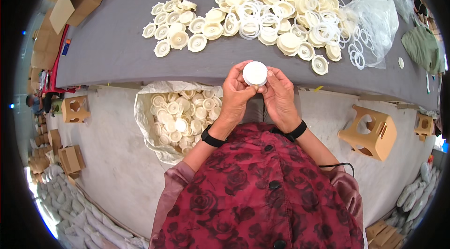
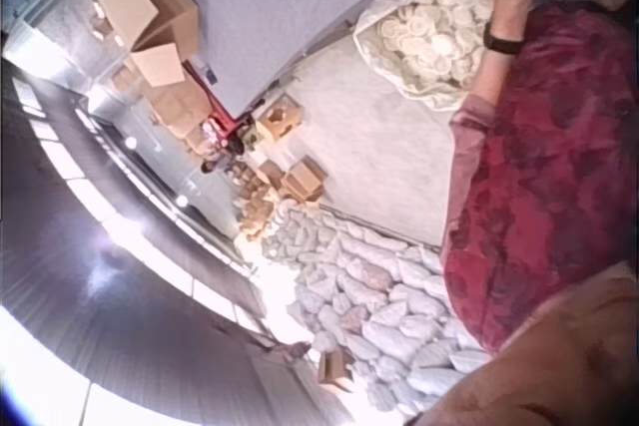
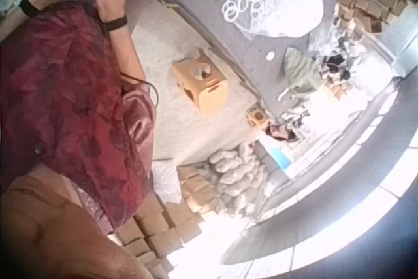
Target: Manually assembling white plastic components and rings on a work table.
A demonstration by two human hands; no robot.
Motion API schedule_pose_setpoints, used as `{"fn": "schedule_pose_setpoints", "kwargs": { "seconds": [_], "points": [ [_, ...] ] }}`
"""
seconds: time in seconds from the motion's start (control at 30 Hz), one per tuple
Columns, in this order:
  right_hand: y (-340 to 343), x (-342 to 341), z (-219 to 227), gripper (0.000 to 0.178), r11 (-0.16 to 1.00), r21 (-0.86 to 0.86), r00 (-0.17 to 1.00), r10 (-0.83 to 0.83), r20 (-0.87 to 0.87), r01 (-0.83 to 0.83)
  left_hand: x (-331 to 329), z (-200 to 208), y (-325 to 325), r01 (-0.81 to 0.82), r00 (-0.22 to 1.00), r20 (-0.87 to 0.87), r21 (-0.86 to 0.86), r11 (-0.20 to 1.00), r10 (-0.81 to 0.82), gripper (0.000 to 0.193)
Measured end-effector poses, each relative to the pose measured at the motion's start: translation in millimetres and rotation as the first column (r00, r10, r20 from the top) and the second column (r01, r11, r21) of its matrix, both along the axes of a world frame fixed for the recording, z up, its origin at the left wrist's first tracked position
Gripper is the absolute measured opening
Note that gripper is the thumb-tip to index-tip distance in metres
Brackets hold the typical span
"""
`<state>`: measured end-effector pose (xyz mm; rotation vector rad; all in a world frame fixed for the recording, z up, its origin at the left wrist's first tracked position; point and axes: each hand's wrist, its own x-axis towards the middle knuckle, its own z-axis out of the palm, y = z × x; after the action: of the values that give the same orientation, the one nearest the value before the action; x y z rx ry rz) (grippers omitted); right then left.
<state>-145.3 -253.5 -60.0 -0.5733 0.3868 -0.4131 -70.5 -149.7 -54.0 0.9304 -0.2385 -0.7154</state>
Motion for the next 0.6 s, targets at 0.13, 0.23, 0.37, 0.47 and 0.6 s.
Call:
{"fn": "schedule_pose_setpoints", "kwargs": {
  "seconds": [0.13, 0.23, 0.37, 0.47, 0.6],
  "points": [
    [0, 0, -4, 0.017, 0.997, -0.073, 1.000, -0.025, -0.017, 0.024, -1, -5, -4, -0.033, 0.999, 0.021, 0.000, 0.999, 0.033, 0.058],
    [2, 1, -7, 0.014, 0.969, -0.239, 0.992, -0.091, -0.087, 0.068, -1, -6, -3, -0.030, 1.000, 0.004, 0.004, 1.000, 0.030, 0.061],
    [5, 5, 4, 0.011, 0.908, -0.412, 0.986, -0.131, -0.106, 0.077, 2, -4, -2, -0.039, 0.999, -0.019, 0.000, 0.999, 0.039, 0.066],
    [4, 3, 0, 0.009, 0.912, -0.407, 0.982, -0.120, -0.143, 0.052, 3, -5, -4, -0.073, 0.997, 0.015, -0.004, 0.997, 0.074, 0.065],
    [3, 4, -2, 0.008, 0.928, -0.372, 0.980, -0.074, -0.185, 0.000, -1, -8, -9, -0.160, 0.977, 0.152, 0.044, 0.986, 0.151, 0.063]
  ]
}}
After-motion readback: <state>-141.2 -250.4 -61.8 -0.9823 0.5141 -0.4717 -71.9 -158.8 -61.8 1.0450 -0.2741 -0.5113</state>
